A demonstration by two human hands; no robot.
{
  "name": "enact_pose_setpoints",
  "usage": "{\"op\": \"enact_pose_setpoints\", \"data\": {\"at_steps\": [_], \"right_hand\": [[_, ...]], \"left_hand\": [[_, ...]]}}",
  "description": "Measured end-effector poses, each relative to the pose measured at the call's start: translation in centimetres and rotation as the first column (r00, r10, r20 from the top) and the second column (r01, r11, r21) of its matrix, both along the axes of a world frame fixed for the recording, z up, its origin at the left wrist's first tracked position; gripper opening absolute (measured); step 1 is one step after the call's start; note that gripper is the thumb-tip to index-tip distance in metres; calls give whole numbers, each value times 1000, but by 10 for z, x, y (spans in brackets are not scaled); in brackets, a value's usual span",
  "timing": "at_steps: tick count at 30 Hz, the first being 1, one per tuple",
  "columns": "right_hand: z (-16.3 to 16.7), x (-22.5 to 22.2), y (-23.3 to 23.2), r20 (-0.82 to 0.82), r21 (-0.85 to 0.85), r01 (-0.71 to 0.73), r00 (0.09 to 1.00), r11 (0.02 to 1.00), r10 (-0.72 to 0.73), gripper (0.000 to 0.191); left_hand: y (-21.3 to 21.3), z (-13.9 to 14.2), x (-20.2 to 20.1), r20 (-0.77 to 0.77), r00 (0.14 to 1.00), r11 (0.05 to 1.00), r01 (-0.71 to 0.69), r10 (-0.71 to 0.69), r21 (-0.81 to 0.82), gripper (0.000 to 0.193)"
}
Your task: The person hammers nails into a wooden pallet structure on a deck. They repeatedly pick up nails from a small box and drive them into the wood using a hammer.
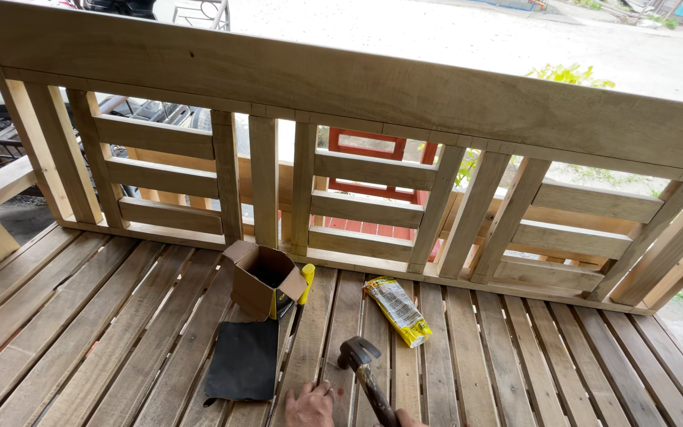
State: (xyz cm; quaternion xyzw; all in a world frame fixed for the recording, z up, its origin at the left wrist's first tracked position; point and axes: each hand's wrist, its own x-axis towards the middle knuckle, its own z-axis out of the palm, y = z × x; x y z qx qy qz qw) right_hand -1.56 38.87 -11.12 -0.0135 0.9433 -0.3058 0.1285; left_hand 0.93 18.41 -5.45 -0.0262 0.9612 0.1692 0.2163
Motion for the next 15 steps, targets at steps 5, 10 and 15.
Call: {"op": "enact_pose_setpoints", "data": {"at_steps": [5, 10, 15], "right_hand": [[31, 3, 5, -154, -219, 10, 987, 976, -45, 43], [50, 3, -3, -155, -347, 78, 978, 935, -139, 42], [7, 6, -9, -116, -108, 60, 991, 992, -72, 45]], "left_hand": [[1, -6, -4, 61, 998, 1000, 2, -2, -8, 37], [3, -6, -6, 31, 999, 1000, -21, 21, -1, 33], [1, -10, -1, -87, 996, 1000, -23, 23, 0, 29]]}}
